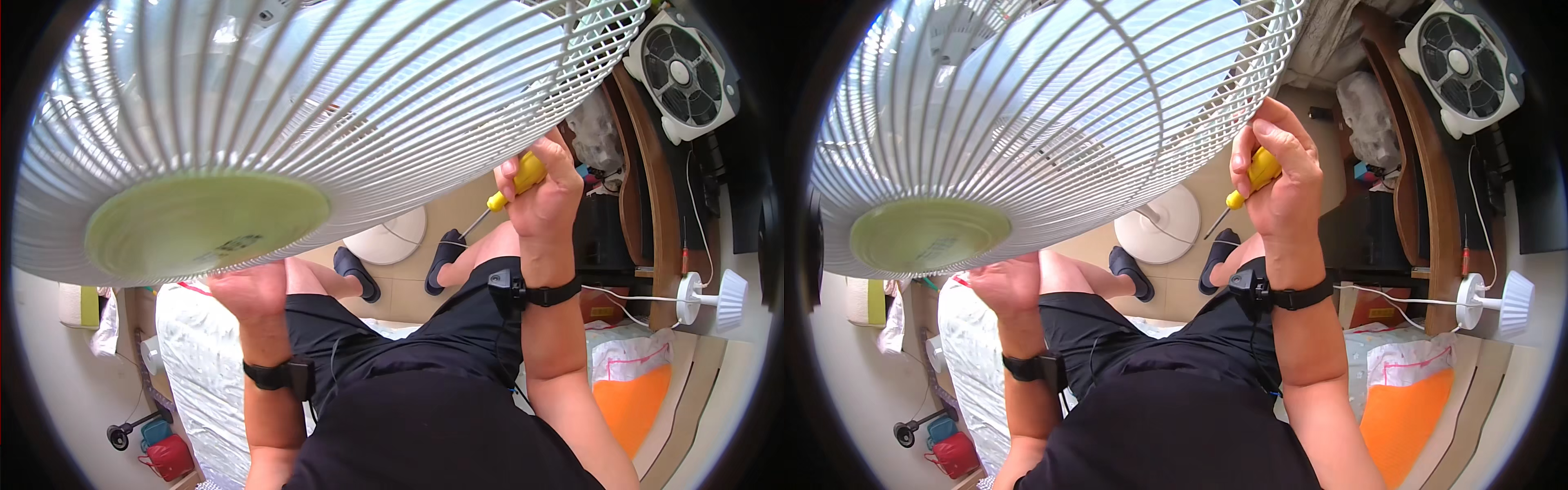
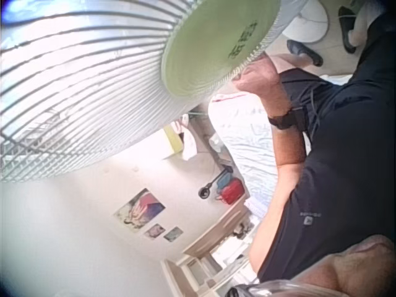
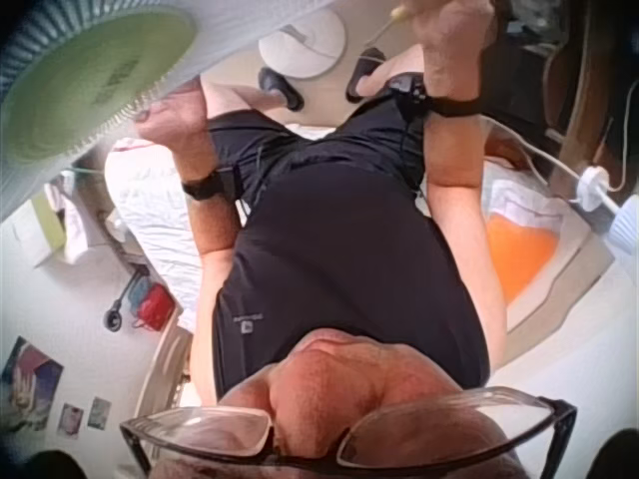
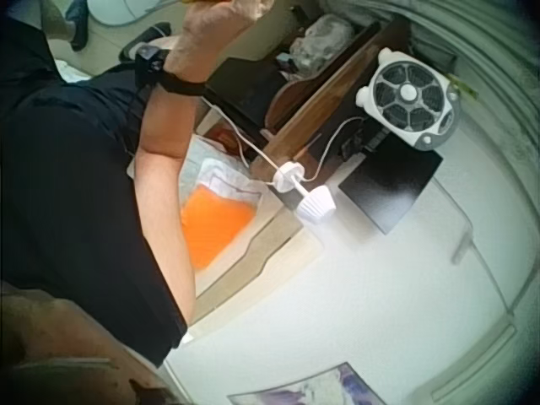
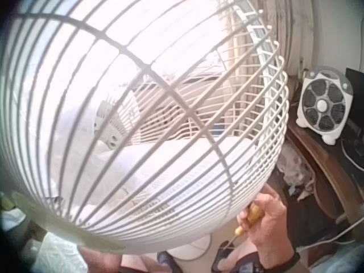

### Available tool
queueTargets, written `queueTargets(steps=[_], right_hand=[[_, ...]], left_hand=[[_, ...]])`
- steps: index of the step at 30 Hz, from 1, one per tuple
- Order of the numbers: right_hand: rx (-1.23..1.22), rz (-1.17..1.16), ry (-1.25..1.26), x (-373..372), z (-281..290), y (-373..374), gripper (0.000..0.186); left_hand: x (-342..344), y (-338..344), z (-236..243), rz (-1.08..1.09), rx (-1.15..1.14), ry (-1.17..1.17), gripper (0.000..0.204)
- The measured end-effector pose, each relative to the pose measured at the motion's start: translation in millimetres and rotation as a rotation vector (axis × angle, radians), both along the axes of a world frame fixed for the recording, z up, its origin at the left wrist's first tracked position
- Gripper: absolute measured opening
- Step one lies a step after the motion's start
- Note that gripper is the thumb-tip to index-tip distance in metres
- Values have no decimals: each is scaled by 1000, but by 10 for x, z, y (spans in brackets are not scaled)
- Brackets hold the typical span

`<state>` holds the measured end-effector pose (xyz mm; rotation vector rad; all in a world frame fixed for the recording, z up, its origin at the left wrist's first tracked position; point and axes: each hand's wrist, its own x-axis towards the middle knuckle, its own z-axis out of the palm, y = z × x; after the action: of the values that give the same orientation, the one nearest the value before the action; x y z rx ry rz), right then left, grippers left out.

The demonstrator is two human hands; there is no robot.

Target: Repairing or assembling a standing electric fan by attaching the front grill and using a screwdriver.

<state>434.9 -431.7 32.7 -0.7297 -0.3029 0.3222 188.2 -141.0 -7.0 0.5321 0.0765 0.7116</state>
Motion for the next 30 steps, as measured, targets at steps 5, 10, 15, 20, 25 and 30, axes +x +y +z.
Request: queueTargets(steps=[5, 10, 15, 20, 25, 30], right_hand=[[119, -116, 216, 68, -271, 48, 31], [306, -188, 325, 35, -396, 252, 24], [516, -156, 375, 53, -628, 453, 20], [652, -142, 406, -7, -680, 585, 22], [735, -114, 411, 35, -748, 661, 23], [808, -176, 447, 87, -842, 685, 22]], left_hand=[[275, -525, -352, -78, -40, 348, 44], [539, -887, -256, -279, 182, 589, 45], [717, -1093, -270, -329, 217, 636, 46], [760, -1151, -319, -284, 214, 559, 41], [677, -944, -333, -254, 177, 427, 34], [607, -778, -221, -253, 113, 461, 30]])
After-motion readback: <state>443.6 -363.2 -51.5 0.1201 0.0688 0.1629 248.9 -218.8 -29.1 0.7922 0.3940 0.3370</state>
